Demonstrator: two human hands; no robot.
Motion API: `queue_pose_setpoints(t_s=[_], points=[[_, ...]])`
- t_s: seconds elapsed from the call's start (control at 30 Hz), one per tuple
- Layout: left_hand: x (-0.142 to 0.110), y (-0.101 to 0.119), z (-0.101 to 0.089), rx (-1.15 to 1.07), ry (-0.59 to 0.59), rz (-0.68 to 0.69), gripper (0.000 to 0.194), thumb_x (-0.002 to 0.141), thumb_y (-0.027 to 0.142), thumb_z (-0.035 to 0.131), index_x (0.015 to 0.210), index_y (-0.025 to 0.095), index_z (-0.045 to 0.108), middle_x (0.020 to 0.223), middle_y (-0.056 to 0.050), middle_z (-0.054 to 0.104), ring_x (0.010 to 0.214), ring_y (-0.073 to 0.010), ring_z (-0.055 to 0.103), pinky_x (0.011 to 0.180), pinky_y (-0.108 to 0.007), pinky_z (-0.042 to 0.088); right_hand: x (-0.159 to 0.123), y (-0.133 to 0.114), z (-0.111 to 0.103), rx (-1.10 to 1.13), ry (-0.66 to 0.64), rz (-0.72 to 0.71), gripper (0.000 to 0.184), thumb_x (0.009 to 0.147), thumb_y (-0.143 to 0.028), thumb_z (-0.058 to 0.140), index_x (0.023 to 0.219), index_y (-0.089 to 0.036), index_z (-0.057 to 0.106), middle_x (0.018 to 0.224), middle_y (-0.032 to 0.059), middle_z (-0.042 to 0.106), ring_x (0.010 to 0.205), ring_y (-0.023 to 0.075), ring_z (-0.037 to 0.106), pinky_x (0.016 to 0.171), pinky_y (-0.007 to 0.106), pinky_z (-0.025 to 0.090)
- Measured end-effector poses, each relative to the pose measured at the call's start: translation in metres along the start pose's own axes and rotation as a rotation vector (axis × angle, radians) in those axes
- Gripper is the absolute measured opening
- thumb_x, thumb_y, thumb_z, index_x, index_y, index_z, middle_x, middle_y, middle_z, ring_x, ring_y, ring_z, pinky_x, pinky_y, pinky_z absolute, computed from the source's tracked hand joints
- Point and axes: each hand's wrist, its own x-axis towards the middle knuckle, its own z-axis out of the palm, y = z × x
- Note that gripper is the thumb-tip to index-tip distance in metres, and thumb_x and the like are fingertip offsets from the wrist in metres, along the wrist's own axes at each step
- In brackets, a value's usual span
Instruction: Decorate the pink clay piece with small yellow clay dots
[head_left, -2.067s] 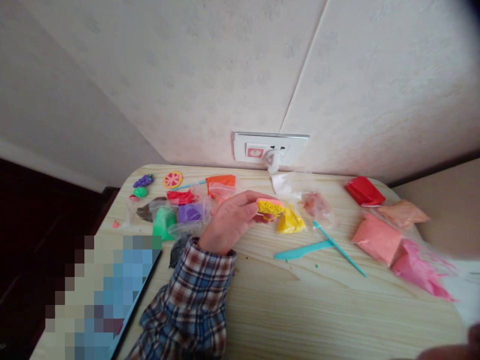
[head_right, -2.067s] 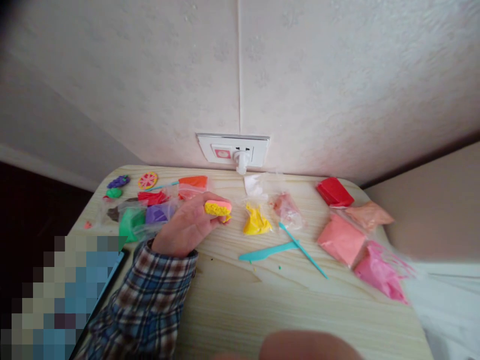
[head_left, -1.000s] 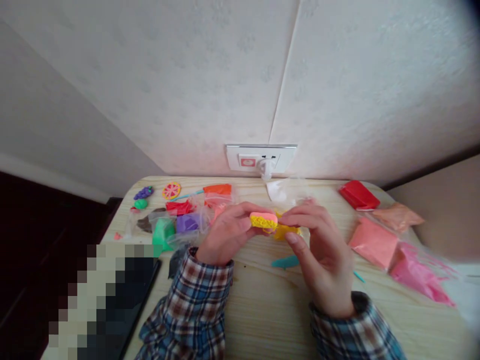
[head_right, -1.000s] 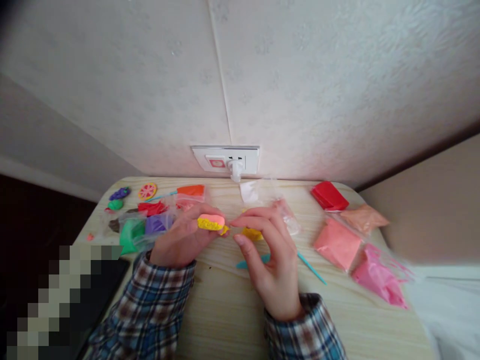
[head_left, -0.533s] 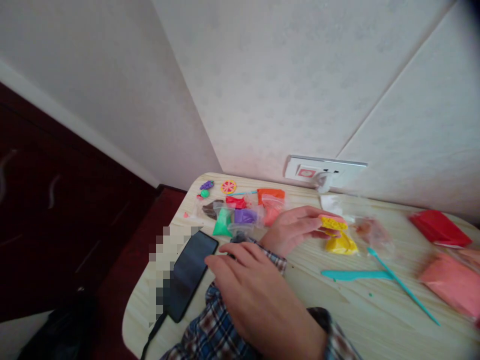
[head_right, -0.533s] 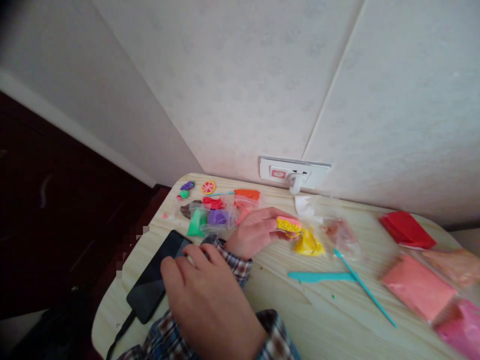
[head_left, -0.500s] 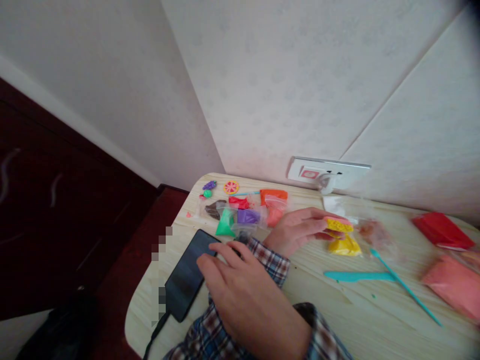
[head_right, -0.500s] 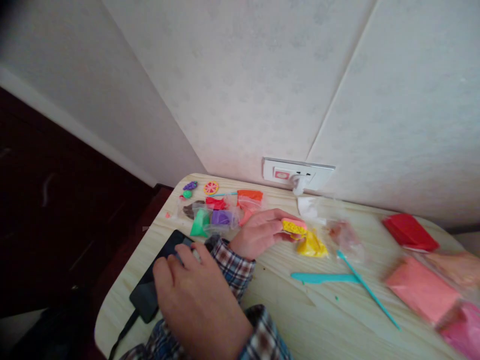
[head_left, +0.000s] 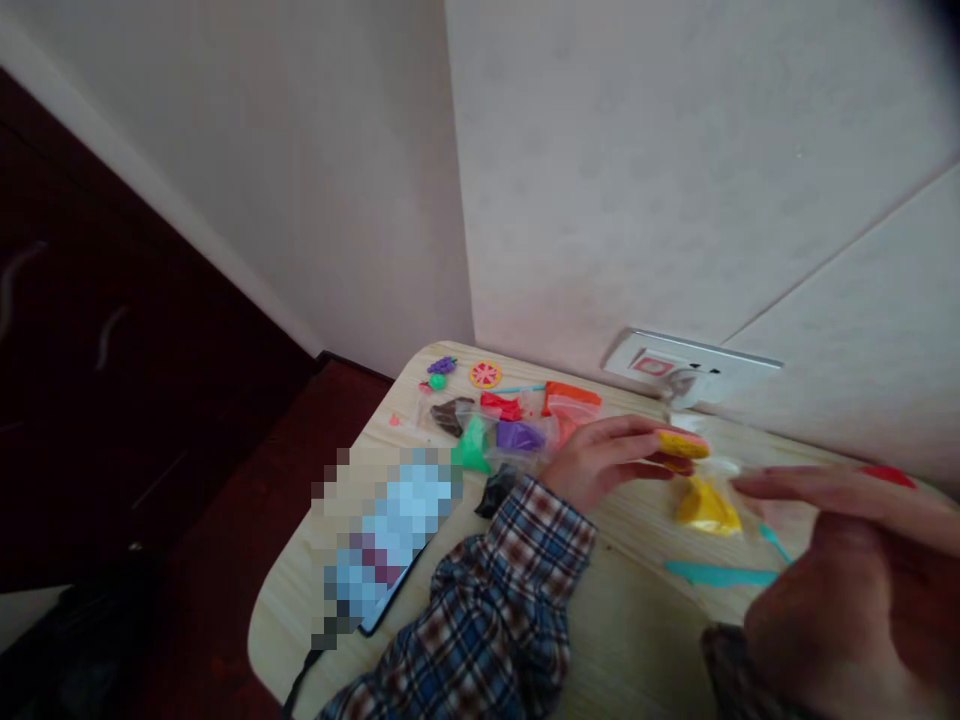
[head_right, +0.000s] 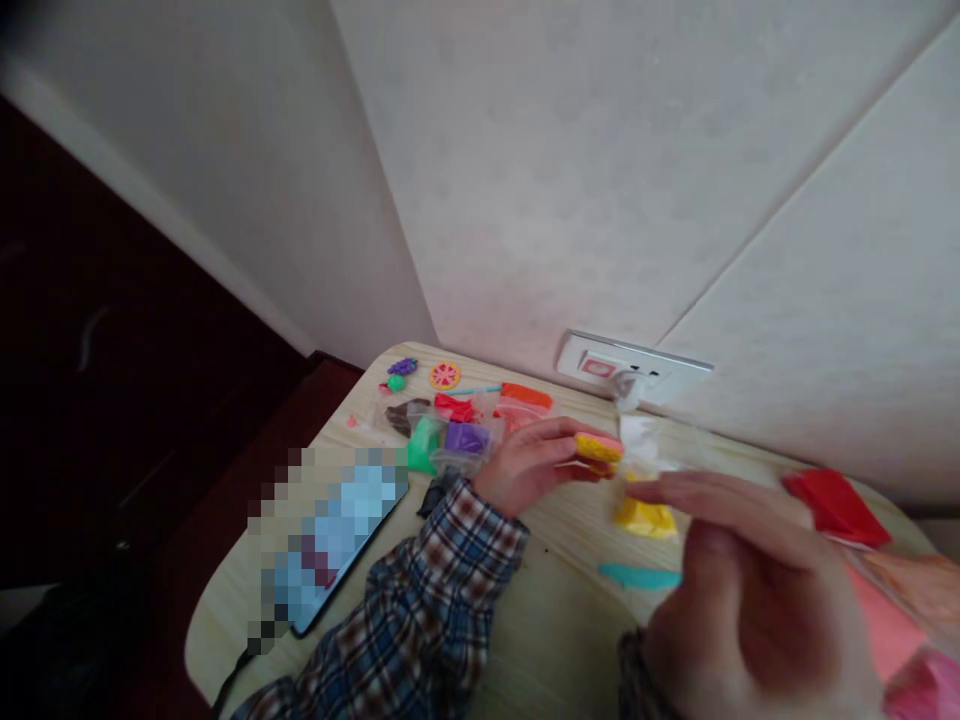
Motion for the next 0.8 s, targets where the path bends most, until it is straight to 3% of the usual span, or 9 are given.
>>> queue_pose_setpoints(t_s=[0.03,0.07,0.2,0.3,0.63,0.8], points=[[0.000,0.000,0.000,-0.010,-0.005,-0.004,0.040,0.060,0.043,0.082,0.086,0.014,0.072,0.089,-0.008,0.073,0.079,-0.0176,0.066,0.081,-0.032,0.049,-0.003,0.013,-0.005,0.032,0.196,0.042,0.021,0.089,-0.016,0.053,0.092,-0.027,0.070,0.082,0.0040,0.063,0.072,0.0232,0.058,0.072,0.041,0.043],[0.000,0.001,0.001,-0.017,-0.008,-0.007,0.040,0.060,0.042,0.083,0.086,0.014,0.072,0.088,-0.008,0.073,0.077,-0.0162,0.066,0.080,-0.030,0.049,-0.007,0.026,-0.009,0.067,0.270,0.023,0.017,0.086,-0.017,0.059,0.094,-0.027,0.070,0.081,0.0033,0.062,0.069,0.0219,0.057,0.070,0.040,0.043],[-0.003,0.004,0.005,-0.028,-0.056,-0.043,0.037,0.061,0.039,0.084,0.085,0.013,0.073,0.082,-0.006,0.072,0.074,-0.0149,0.065,0.075,-0.027,0.049,-0.026,0.055,-0.016,0.086,-0.014,0.125,0.017,0.086,-0.019,0.059,0.100,-0.022,0.068,0.092,0.0050,0.066,0.090,0.0236,0.060,0.092,0.052,0.041],[-0.004,0.005,0.010,-0.044,-0.075,-0.056,0.033,0.062,0.038,0.084,0.082,0.013,0.074,0.081,-0.005,0.072,0.075,-0.0144,0.064,0.073,-0.026,0.049,-0.032,0.060,-0.018,0.078,-0.106,0.118,0.013,0.085,-0.019,0.061,0.096,-0.022,0.068,0.094,0.0040,0.066,0.095,0.0219,0.060,0.105,0.056,0.033],[-0.003,-0.001,0.020,-0.022,-0.060,-0.102,0.033,0.060,0.039,0.086,0.080,0.015,0.075,0.078,-0.003,0.070,0.074,-0.0139,0.063,0.071,-0.023,0.049,-0.026,0.058,-0.019,0.179,-0.094,0.114,0.012,0.083,-0.012,0.063,0.088,-0.023,0.067,0.085,0.0005,0.065,0.083,0.0165,0.060,0.089,0.041,0.044],[-0.001,-0.004,0.016,-0.021,-0.080,-0.096,0.037,0.060,0.040,0.085,0.082,0.013,0.074,0.079,-0.006,0.070,0.074,-0.0157,0.063,0.071,-0.026,0.048,-0.026,0.058,-0.018,0.157,-0.076,0.131,0.007,0.084,-0.019,0.063,0.078,-0.023,0.066,0.078,-0.0008,0.064,0.077,0.0170,0.060,0.092,0.046,0.041]])
